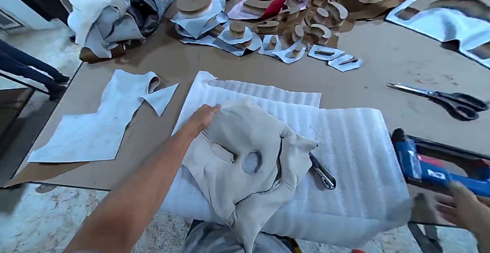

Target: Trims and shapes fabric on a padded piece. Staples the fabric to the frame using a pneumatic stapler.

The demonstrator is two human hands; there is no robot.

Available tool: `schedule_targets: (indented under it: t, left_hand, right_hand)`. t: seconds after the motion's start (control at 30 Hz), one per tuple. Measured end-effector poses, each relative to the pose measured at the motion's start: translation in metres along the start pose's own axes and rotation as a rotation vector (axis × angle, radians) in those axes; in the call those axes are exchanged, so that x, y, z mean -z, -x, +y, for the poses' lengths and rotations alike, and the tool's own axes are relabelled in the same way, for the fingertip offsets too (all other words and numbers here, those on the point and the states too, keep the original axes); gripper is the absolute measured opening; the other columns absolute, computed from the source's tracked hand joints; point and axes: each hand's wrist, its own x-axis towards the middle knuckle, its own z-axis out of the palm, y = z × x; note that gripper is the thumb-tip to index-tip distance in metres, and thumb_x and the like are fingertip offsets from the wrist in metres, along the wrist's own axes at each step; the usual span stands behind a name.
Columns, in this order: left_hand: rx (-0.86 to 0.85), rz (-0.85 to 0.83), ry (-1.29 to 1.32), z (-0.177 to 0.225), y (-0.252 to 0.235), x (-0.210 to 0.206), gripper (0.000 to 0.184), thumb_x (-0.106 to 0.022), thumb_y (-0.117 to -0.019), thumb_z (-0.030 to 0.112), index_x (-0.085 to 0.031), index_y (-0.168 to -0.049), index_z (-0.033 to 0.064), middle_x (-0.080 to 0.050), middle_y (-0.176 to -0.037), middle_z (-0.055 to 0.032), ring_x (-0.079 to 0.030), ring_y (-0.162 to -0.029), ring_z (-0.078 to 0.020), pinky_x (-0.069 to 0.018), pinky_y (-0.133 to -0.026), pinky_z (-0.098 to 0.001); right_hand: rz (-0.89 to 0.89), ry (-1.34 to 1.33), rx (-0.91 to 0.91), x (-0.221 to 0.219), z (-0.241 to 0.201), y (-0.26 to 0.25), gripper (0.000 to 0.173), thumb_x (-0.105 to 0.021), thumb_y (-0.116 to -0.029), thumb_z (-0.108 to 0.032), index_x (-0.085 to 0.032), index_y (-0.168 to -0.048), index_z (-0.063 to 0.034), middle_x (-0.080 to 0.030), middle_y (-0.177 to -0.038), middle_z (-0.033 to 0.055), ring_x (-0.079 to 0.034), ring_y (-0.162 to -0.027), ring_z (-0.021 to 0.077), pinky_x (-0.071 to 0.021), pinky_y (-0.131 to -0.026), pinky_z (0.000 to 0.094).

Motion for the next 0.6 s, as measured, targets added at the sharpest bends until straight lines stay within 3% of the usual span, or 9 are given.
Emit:
schedule_targets:
  t: [0.03,0.1,0.13,0.2,0.3,0.4,0.47,0.53,0.6]
  left_hand:
    - [0.022,-0.002,-0.002,0.001,-0.003,-0.002,0.066,-0.059,-0.1006,0.050,-0.053,-0.139,-0.0033,-0.059,-0.135,-0.0285,-0.056,-0.127,-0.0410,-0.0438,-0.105,-0.0614]
    - [0.055,-0.050,-0.036,0.008,-0.001,-0.006,0.068,-0.074,-0.0925,0.044,-0.056,-0.136,-0.0051,-0.060,-0.132,-0.0292,-0.057,-0.126,-0.0418,-0.0437,-0.106,-0.0616]
    - [0.047,-0.100,-0.028,0.011,0.000,-0.007,0.064,-0.075,-0.0923,0.041,-0.058,-0.133,-0.0052,-0.063,-0.128,-0.0280,-0.060,-0.121,-0.0397,-0.0460,-0.104,-0.0593]
    - [-0.026,-0.239,0.060,0.016,0.009,-0.007,0.052,-0.071,-0.0963,0.035,-0.058,-0.131,-0.0017,-0.068,-0.113,-0.0209,-0.067,-0.101,-0.0289,-0.0545,-0.091,-0.0482]
    - [-0.161,-0.363,0.196,0.029,0.042,0.004,0.043,-0.063,-0.1025,0.025,-0.050,-0.137,0.0040,-0.070,-0.109,-0.0145,-0.071,-0.093,-0.0201,-0.0599,-0.084,-0.0390]
    - [-0.269,-0.158,0.211,0.033,0.080,0.022,0.037,-0.065,-0.1009,0.021,-0.053,-0.131,0.0049,-0.072,-0.097,-0.0113,-0.071,-0.083,-0.0165,-0.0604,-0.077,-0.0355]
    - [-0.269,0.017,0.268,0.028,0.106,0.036,0.039,-0.063,-0.1021,0.022,-0.053,-0.136,0.0071,-0.071,-0.102,-0.0111,-0.070,-0.087,-0.0169,-0.0601,-0.079,-0.0370]
    - [-0.237,0.183,0.384,0.015,0.130,0.043,0.042,-0.060,-0.1036,0.028,-0.052,-0.142,0.0111,-0.070,-0.113,-0.0117,-0.071,-0.095,-0.0205,-0.0606,-0.083,-0.0417]
    - [-0.209,0.297,0.507,-0.011,0.143,0.038,0.049,-0.059,-0.1035,0.039,-0.050,-0.147,0.0191,-0.069,-0.125,-0.0095,-0.071,-0.105,-0.0229,-0.0602,-0.089,-0.0463]
  right_hand:
    - [0.025,0.118,0.196,-0.001,-0.015,0.035,0.051,-0.040,-0.1094,-0.028,-0.052,-0.131,0.0159,-0.064,-0.112,0.0314,-0.066,-0.093,0.0314,-0.0536,-0.086,0.0477]
    - [0.005,0.240,0.609,-0.024,-0.041,0.103,0.037,-0.049,-0.1033,-0.012,-0.058,-0.121,0.0192,-0.065,-0.106,0.0379,-0.067,-0.094,0.0434,-0.0548,-0.085,0.0542]
    - [-0.050,0.265,0.749,-0.044,-0.049,0.127,0.034,-0.056,-0.0997,-0.011,-0.063,-0.120,0.0159,-0.067,-0.106,0.0360,-0.068,-0.095,0.0463,-0.0563,-0.083,0.0570]
    - [-0.089,0.323,0.837,-0.091,-0.042,0.136,0.039,-0.066,-0.0925,-0.018,-0.067,-0.124,0.0036,-0.065,-0.121,0.0314,-0.063,-0.111,0.0520,-0.0522,-0.090,0.0656]
    - [-0.042,0.411,0.758,-0.129,-0.026,0.119,0.042,-0.067,-0.0907,-0.017,-0.065,-0.129,0.0020,-0.060,-0.130,0.0326,-0.056,-0.120,0.0572,-0.0462,-0.092,0.0724]
    - [-0.039,0.425,0.740,-0.128,-0.025,0.110,0.040,-0.070,-0.0908,-0.012,-0.065,-0.127,0.0030,-0.062,-0.120,0.0351,-0.059,-0.112,0.0587,-0.0487,-0.086,0.0716]
    - [-0.087,0.394,0.686,-0.121,-0.024,0.104,0.035,-0.069,-0.0934,-0.014,-0.067,-0.124,0.0042,-0.062,-0.119,0.0359,-0.060,-0.110,0.0581,-0.0472,-0.088,0.0728]
    - [-0.169,0.272,0.523,-0.108,-0.026,0.098,0.037,-0.064,-0.0969,-0.018,-0.065,-0.126,0.0050,-0.063,-0.118,0.0339,-0.062,-0.106,0.0519,-0.0477,-0.088,0.0712]
    - [-0.193,0.039,0.310,-0.093,-0.028,0.098,0.041,-0.060,-0.0978,-0.019,-0.058,-0.131,0.0068,-0.064,-0.113,0.0267,-0.067,-0.092,0.0340,-0.0560,-0.078,0.0550]
